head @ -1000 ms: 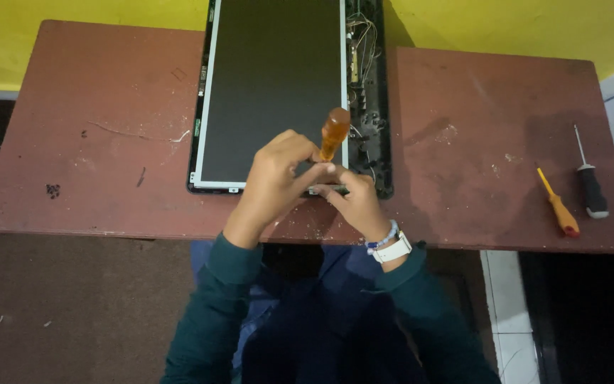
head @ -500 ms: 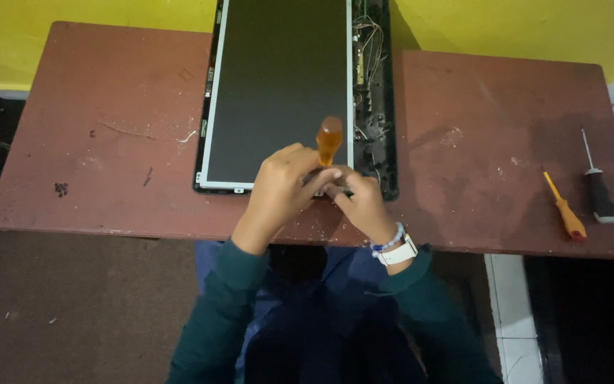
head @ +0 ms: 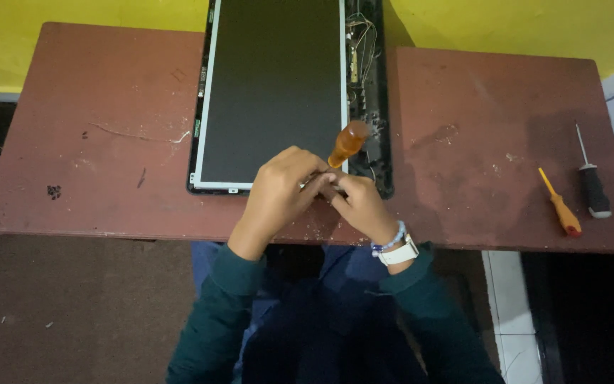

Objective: Disassembling a monitor or laptop by prying off the back panel and front bezel using a screwdriver.

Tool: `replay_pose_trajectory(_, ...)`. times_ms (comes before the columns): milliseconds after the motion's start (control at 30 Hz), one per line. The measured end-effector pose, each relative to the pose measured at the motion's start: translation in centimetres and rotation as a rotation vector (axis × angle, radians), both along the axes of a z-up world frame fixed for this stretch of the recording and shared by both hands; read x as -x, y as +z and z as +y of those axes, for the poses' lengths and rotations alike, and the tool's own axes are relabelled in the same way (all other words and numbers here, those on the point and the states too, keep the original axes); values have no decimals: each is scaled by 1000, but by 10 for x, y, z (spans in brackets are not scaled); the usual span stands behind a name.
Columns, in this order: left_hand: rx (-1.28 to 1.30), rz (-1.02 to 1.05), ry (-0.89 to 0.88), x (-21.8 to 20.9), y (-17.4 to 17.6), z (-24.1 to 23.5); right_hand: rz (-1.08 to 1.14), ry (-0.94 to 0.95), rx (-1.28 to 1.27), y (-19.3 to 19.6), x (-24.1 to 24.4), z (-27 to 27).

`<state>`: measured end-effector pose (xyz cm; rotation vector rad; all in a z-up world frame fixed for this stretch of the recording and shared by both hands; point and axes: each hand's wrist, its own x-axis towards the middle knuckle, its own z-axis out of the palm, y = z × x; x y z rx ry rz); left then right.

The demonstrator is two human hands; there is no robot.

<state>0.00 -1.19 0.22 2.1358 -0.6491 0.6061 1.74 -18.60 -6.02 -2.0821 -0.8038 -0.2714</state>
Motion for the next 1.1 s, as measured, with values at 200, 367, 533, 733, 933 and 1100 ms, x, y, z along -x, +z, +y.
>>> replay_pose_trajectory(200, 2, 8, 30, -3, -21, 0, -21, -93, 129, -28, -6, 1)
replay_pose_trajectory(367, 98, 62, 172, 16, -52, 22, -39, -67, 30, 4, 2, 17)
replay_pose_trajectory(533, 172, -53, 456, 39, -90, 36, 28, -44, -168, 6, 6, 22)
replay_pose_trajectory(733, 53, -58, 386, 40, -94, 28, 77, -36, -215, 14, 4, 21)
replay_pose_trajectory(933, -32, -37, 412, 39, -93, 19, 56, -39, -262, 24, 10, 31)
replay_pose_trajectory(1100, -2, -127, 430, 31, -103, 23, 23, -17, -275, 22, 10, 37)
